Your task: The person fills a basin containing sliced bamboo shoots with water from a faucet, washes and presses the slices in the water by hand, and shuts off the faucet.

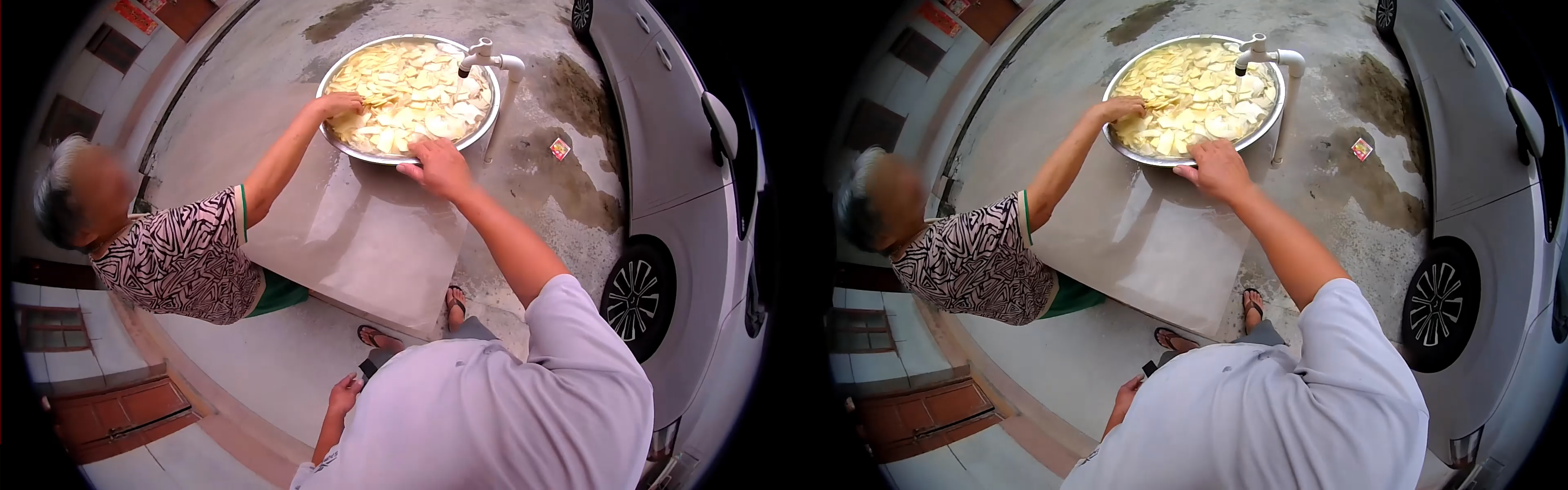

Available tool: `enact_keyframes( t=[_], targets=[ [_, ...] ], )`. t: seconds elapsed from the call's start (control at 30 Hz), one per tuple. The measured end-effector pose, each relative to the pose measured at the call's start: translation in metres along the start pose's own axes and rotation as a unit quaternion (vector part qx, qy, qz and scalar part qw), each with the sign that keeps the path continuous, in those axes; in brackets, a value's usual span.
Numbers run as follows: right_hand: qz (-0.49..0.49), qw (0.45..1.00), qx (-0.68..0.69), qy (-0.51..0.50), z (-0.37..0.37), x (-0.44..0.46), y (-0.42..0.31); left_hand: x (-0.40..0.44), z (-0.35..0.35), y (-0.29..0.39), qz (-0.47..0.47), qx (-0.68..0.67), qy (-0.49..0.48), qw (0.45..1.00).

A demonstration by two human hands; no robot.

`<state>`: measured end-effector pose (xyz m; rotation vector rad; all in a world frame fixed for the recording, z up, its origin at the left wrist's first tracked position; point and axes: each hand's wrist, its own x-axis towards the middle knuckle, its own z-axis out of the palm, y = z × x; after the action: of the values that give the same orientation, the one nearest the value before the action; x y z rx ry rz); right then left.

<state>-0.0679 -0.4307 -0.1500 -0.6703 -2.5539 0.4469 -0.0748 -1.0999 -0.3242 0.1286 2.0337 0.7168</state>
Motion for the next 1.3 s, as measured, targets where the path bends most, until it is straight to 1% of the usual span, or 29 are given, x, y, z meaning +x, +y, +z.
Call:
enact_keyframes(
  t=[0.03, 0.07, 0.1, 0.13, 0.17, 0.2, 0.23, 0.33, 0.37, 0.43, 0.53, 0.63, 0.73, 0.77, 0.87, 0.9, 0.97, 1.0, 1.03, 1.13, 1.27, 1.3],
  targets=[
    [0.005, 1.000, 0.017, 0.003, -0.001, 0.007, 0.009, -0.024, 0.011, 0.046, -0.011, -0.018, 0.021, 1.000],
    [0.010, 0.999, 0.034, 0.002, -0.002, 0.008, 0.013, -0.035, 0.017, 0.041, -0.016, -0.046, 0.023, 0.999],
    [0.030, 0.998, 0.035, -0.046, -0.014, 0.015, 0.011, -0.038, 0.024, 0.038, -0.017, -0.076, 0.026, 0.997],
    [0.046, 0.996, 0.030, -0.070, -0.021, 0.022, 0.011, -0.034, 0.030, 0.035, -0.013, -0.105, 0.028, 0.994],
    [0.064, 0.993, 0.026, -0.094, -0.026, 0.028, 0.010, -0.028, 0.033, 0.025, -0.026, -0.142, 0.019, 0.989],
    [0.083, 0.989, 0.021, -0.117, -0.030, 0.032, 0.007, -0.017, 0.034, -0.004, -0.038, -0.178, 0.009, 0.983],
    [0.055, 0.996, -0.002, -0.077, -0.032, 0.034, 0.002, -0.019, 0.033, -0.023, -0.054, -0.213, -0.002, 0.976],
    [-0.004, 0.999, 0.033, 0.001, -0.015, 0.043, -0.004, -0.044, 0.020, -0.009, -0.061, -0.018, 0.056, 0.996],
    [0.010, 0.998, 0.056, 0.006, -0.012, 0.046, -0.012, -0.049, 0.017, -0.005, -0.092, -0.055, 0.077, 0.991],
    [-0.001, 1.000, 0.012, -0.009, -0.001, 0.058, -0.016, -0.055, 0.010, -0.005, -0.153, -0.132, 0.119, 0.972],
    [-0.028, 0.998, -0.062, -0.015, 0.011, 0.069, -0.015, -0.066, 0.002, -0.003, -0.147, -0.168, 0.143, 0.964],
    [-0.038, 0.992, -0.119, -0.026, 0.011, 0.078, -0.010, -0.074, 0.002, 0.008, -0.148, -0.125, 0.131, 0.972],
    [-0.018, 0.991, -0.128, 0.021, 0.003, 0.083, 0.011, -0.068, 0.008, -0.005, -0.119, -0.109, 0.106, 0.981],
    [0.030, 0.993, -0.115, 0.008, 0.000, 0.085, 0.017, -0.064, 0.011, -0.009, -0.114, -0.114, 0.103, 0.982],
    [0.090, 0.989, -0.117, 0.017, -0.010, 0.083, 0.017, -0.057, 0.011, -0.015, -0.097, -0.121, 0.095, 0.983],
    [0.074, 0.988, -0.128, 0.033, -0.013, 0.081, 0.008, -0.053, 0.010, -0.018, -0.088, -0.119, 0.091, 0.985],
    [-0.056, 0.989, -0.115, 0.070, -0.010, 0.073, 0.000, -0.048, 0.009, -0.026, -0.079, -0.113, 0.087, 0.987],
    [-0.119, 0.983, -0.107, 0.086, -0.009, 0.067, -0.004, -0.051, 0.007, -0.019, -0.082, -0.107, 0.089, 0.987],
    [-0.148, 0.985, -0.079, 0.038, -0.009, 0.063, -0.007, -0.053, 0.004, -0.011, -0.084, -0.100, 0.091, 0.987],
    [-0.163, 0.979, -0.111, -0.044, 0.000, 0.058, 0.003, -0.057, -0.003, -0.008, -0.092, -0.120, 0.113, 0.982],
    [-0.048, 0.977, -0.208, 0.001, 0.008, 0.066, -0.017, -0.068, -0.007, -0.008, -0.105, -0.132, 0.128, 0.977],
    [-0.064, 0.979, -0.190, 0.044, 0.005, 0.066, -0.029, -0.070, -0.006, -0.010, -0.105, -0.132, 0.130, 0.977]
  ],
)
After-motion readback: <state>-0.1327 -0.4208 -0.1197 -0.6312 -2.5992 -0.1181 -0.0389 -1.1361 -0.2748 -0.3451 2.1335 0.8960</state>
